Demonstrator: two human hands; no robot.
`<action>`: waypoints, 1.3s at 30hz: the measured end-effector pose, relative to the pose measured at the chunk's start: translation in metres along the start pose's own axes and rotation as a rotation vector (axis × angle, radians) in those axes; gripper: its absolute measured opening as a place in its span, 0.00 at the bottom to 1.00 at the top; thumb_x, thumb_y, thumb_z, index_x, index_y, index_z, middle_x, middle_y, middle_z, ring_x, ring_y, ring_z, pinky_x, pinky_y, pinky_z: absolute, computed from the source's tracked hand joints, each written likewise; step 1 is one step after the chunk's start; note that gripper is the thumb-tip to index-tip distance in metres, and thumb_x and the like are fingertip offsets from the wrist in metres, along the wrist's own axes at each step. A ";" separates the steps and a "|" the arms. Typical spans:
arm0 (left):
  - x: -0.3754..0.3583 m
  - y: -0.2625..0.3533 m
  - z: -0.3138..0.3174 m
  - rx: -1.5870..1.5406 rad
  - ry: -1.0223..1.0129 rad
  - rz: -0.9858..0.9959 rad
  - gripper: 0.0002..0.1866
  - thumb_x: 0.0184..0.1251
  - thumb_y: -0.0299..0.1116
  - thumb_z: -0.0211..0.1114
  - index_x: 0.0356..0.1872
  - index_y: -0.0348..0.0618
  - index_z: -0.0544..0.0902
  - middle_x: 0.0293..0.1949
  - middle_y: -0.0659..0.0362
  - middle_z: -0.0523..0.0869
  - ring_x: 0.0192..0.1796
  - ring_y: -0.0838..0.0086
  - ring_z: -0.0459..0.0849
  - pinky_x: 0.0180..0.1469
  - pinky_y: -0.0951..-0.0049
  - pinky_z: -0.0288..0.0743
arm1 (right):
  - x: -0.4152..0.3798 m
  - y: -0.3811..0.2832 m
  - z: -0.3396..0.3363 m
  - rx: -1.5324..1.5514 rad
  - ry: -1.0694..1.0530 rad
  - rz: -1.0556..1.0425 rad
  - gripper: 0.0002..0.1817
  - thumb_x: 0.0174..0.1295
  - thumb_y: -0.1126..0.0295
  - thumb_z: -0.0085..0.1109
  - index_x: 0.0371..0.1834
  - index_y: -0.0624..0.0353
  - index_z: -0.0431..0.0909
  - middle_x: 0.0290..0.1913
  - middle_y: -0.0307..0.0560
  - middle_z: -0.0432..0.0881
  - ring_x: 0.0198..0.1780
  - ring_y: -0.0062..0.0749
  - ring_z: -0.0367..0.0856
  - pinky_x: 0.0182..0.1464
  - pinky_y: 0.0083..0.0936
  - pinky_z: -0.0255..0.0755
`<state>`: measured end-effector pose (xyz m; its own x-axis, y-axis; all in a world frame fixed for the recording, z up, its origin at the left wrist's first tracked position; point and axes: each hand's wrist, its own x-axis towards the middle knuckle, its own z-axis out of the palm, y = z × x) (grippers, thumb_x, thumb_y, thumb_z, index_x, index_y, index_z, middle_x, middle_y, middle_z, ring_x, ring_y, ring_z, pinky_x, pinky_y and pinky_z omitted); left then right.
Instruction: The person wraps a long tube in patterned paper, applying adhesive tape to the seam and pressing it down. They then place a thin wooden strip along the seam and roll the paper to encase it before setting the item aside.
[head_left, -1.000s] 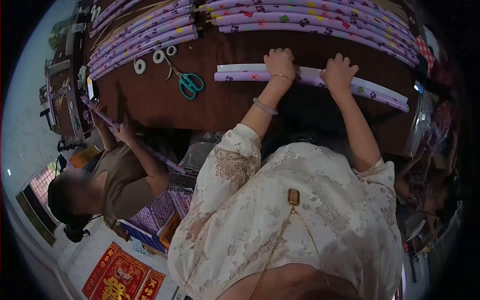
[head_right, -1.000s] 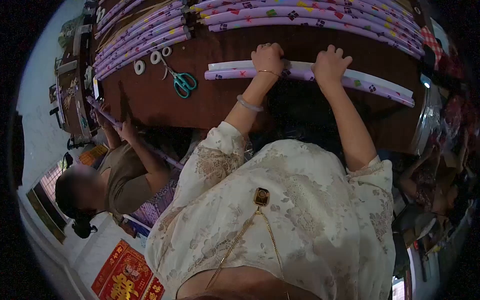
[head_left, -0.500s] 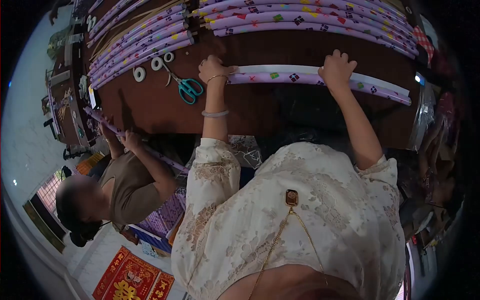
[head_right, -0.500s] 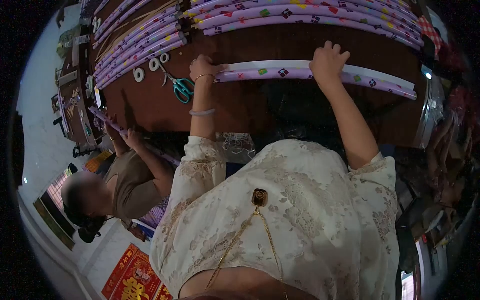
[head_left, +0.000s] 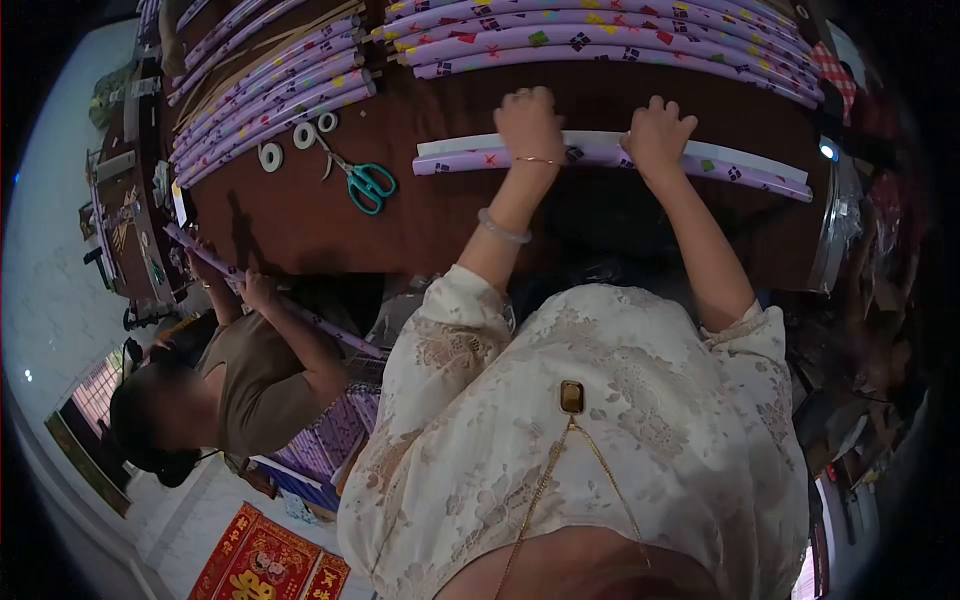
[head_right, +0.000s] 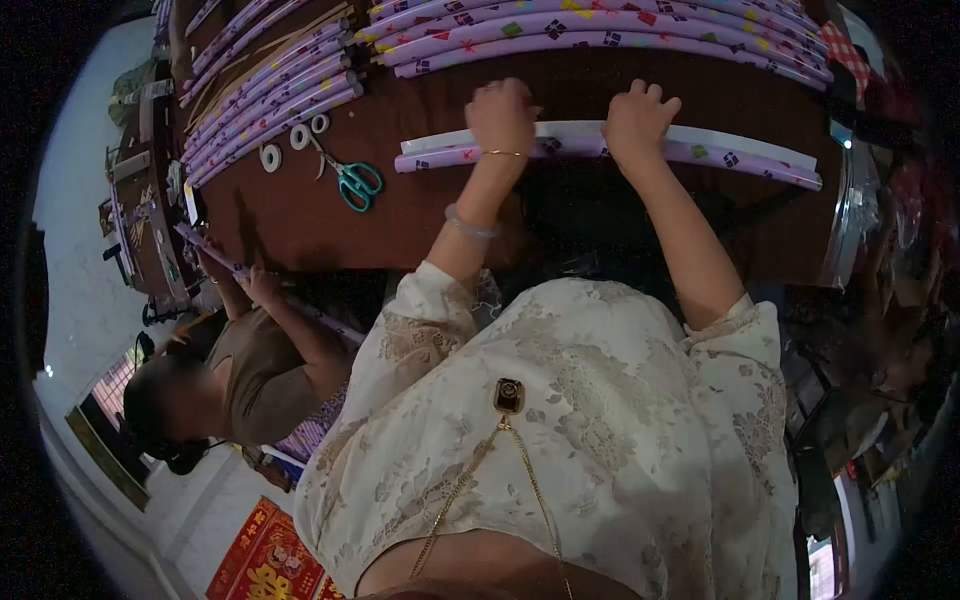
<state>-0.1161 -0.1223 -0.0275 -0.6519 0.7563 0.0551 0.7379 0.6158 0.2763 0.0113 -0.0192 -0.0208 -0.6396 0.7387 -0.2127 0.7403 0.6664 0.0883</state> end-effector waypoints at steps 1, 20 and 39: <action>0.001 0.017 0.008 -0.044 -0.067 0.012 0.08 0.43 0.36 0.67 0.26 0.50 0.79 0.30 0.57 0.81 0.39 0.62 0.79 0.38 0.61 0.71 | 0.002 -0.001 -0.001 0.004 -0.009 0.003 0.11 0.38 0.63 0.65 0.26 0.56 0.81 0.39 0.43 0.74 0.43 0.37 0.71 0.41 0.39 0.59; -0.010 0.023 0.052 -0.305 -0.196 0.053 0.08 0.43 0.33 0.67 0.25 0.43 0.79 0.28 0.51 0.81 0.35 0.57 0.80 0.36 0.61 0.74 | -0.002 0.035 -0.014 -0.073 0.035 -0.355 0.29 0.44 0.38 0.56 0.22 0.58 0.82 0.29 0.44 0.76 0.38 0.35 0.72 0.37 0.32 0.58; -0.007 0.026 0.029 -0.112 -0.200 0.181 0.11 0.41 0.37 0.69 0.24 0.49 0.77 0.29 0.60 0.80 0.38 0.66 0.78 0.37 0.63 0.67 | -0.041 0.286 -0.013 0.358 -0.208 0.115 0.28 0.52 0.44 0.56 0.35 0.62 0.78 0.43 0.50 0.73 0.43 0.45 0.74 0.44 0.36 0.69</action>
<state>-0.0871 -0.1049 -0.0482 -0.4557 0.8871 -0.0737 0.8079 0.4470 0.3841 0.2469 0.1426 0.0262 -0.5207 0.7453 -0.4165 0.8528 0.4770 -0.2127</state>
